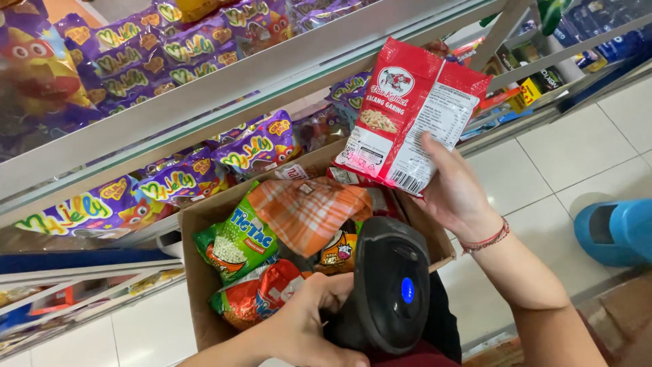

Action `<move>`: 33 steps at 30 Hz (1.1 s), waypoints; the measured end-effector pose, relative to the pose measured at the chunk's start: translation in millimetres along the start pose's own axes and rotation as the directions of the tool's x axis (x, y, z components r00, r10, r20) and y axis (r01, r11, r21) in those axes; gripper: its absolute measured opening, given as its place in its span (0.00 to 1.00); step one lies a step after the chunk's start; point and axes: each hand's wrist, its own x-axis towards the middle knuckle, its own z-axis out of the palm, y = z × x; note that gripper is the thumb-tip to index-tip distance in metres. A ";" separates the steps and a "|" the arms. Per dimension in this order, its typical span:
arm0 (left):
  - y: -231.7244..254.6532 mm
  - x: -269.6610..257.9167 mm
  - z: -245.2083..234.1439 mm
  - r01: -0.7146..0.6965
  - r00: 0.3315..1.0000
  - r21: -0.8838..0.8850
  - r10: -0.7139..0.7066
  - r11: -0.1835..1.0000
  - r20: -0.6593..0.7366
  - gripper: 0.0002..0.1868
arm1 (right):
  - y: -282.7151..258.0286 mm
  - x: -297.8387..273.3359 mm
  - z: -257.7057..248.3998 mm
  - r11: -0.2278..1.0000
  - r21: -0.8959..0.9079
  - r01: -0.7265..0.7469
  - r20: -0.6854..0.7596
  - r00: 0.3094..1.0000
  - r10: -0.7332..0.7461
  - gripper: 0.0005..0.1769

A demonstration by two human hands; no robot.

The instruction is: Wiping snack bags with a cloth and scanning them with a handheld scanner in a store aisle.

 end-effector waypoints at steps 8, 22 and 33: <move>-27.4 -7.1 -3.2 -0.126 0.992 0.106 0.125 0.986 0.012 0.34 | 3.9 -0.4 6.4 1.000 0.029 0.001 0.009 1.000 -0.001 0.25; -9.2 -9.4 7.6 -0.123 0.992 -0.026 0.123 0.992 -0.018 0.24 | 8.7 -1.0 13.6 1.000 -0.006 0.017 0.020 1.000 -0.017 0.27; -15.1 35.4 0.1 -0.360 0.665 0.123 0.347 0.925 -0.662 0.24 | 26.9 -18.6 52.1 0.929 0.081 0.362 0.016 0.931 -0.365 0.35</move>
